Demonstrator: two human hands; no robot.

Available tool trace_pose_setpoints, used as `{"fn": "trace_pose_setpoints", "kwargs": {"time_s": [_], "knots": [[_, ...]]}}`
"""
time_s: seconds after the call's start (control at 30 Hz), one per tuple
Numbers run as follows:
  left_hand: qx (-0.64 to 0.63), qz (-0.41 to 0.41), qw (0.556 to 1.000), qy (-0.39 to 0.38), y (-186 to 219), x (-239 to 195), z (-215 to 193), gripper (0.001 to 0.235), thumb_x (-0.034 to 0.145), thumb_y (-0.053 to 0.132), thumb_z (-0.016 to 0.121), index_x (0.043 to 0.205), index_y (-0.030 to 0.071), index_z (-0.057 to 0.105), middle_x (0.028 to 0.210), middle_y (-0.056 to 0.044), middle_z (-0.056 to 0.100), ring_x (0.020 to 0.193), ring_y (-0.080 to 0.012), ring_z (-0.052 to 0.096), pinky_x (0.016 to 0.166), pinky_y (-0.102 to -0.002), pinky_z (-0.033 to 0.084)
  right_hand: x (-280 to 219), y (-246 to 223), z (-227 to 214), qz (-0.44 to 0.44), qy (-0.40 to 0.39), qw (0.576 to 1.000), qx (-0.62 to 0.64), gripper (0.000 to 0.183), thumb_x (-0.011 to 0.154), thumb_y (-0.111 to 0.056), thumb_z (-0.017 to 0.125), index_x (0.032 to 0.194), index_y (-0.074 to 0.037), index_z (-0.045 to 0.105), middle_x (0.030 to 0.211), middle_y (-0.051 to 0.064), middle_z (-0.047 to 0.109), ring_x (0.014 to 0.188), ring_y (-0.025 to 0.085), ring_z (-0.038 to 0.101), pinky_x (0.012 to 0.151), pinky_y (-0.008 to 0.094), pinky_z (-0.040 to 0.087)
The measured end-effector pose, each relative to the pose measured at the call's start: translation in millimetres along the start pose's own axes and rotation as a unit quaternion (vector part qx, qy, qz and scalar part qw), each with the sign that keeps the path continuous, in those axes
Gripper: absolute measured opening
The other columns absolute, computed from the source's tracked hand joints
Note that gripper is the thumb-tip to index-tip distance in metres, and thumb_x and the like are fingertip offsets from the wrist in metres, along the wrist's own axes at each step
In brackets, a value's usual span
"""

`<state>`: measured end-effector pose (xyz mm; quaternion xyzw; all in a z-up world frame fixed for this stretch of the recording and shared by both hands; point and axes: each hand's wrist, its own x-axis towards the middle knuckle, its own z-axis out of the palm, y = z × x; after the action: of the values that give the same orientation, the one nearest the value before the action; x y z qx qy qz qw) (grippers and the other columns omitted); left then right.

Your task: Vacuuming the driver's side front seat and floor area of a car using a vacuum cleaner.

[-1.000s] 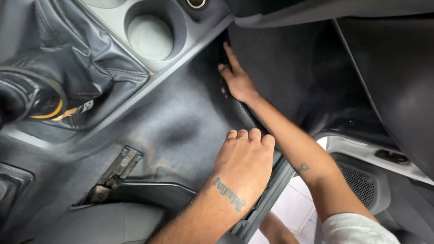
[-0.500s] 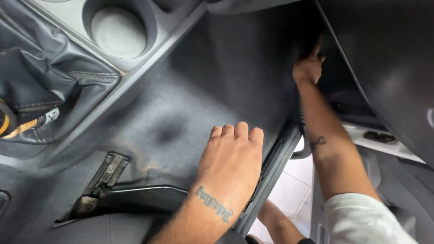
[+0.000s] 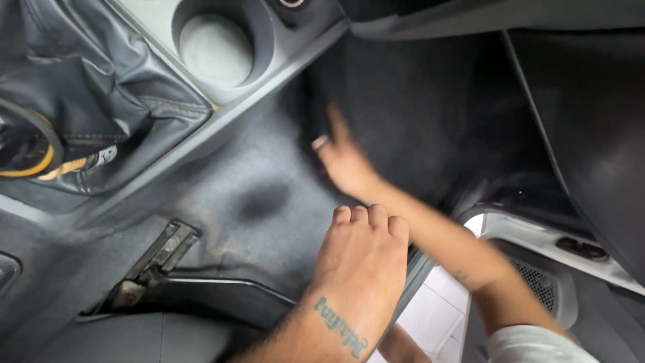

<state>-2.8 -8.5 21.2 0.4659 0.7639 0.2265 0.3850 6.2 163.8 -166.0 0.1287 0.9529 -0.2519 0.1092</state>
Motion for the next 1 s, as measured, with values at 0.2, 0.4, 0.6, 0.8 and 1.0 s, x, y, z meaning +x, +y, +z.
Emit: {"fn": "trace_pose_setpoints", "kwargs": {"time_s": [0.2, 0.4, 0.6, 0.8, 1.0], "knots": [[-0.023, -0.003, 1.000, 0.009, 2, -3, 0, 0.028, 0.092, 0.029, 0.060, 0.117, 0.019, 0.068, 0.110, -0.011, 0.069, 0.103, -0.0358, 0.065, 0.100, -0.052, 0.041, -20, -110, 40, 0.208, 0.027, 0.756, 0.620, 0.081, 0.106, -0.032, 0.050, 0.172, -0.025, 0.003, 0.101, 0.010, 0.056, 0.053, 0.020, 0.054, 0.043, 0.032, 0.049], [-0.019, -0.008, 0.994, 0.103, 2, -6, -2, 0.021, 0.095, 0.022, 0.054, 0.106, 0.020, 0.072, 0.096, -0.009, 0.071, 0.092, -0.0336, 0.068, 0.090, -0.050, 0.045, 9, -84, 32, 0.262, 0.063, 0.768, 0.581, 0.083, 0.102, -0.034, 0.053, 0.172, -0.032, 0.008, 0.094, 0.011, 0.059, 0.053, 0.018, 0.057, 0.041, 0.032, 0.051], [-0.010, -0.002, 0.999, 0.043, 1, 1, 5, 0.028, 0.097, 0.027, 0.050, 0.115, 0.018, 0.070, 0.106, -0.011, 0.070, 0.101, -0.0370, 0.065, 0.094, -0.052, 0.041, -2, -95, 21, 0.240, 0.004, 0.813, 0.530, 0.084, 0.105, -0.036, 0.047, 0.171, -0.024, -0.003, 0.093, 0.013, 0.057, 0.047, 0.022, 0.055, 0.040, 0.034, 0.050], [0.009, 0.002, 0.999, 0.039, 1, -8, -11, 0.020, 0.100, 0.027, 0.054, 0.113, 0.024, 0.069, 0.104, -0.005, 0.071, 0.095, -0.0279, 0.068, 0.091, -0.046, 0.046, -30, -136, 10, 0.118, 0.013, 0.694, 0.710, 0.083, 0.107, -0.039, 0.050, 0.172, -0.034, -0.001, 0.077, 0.016, 0.052, 0.051, 0.021, 0.055, 0.049, 0.029, 0.047], [-0.008, 0.034, 0.997, 0.072, -12, -9, -19, 0.016, 0.091, 0.023, 0.060, 0.105, 0.023, 0.067, 0.096, -0.004, 0.070, 0.089, -0.0254, 0.068, 0.084, -0.044, 0.048, -10, -77, 51, 0.242, 0.019, 0.689, 0.683, 0.082, 0.106, -0.033, 0.048, 0.171, -0.034, -0.002, 0.079, 0.020, 0.059, 0.052, 0.027, 0.059, 0.053, 0.039, 0.055]]}}
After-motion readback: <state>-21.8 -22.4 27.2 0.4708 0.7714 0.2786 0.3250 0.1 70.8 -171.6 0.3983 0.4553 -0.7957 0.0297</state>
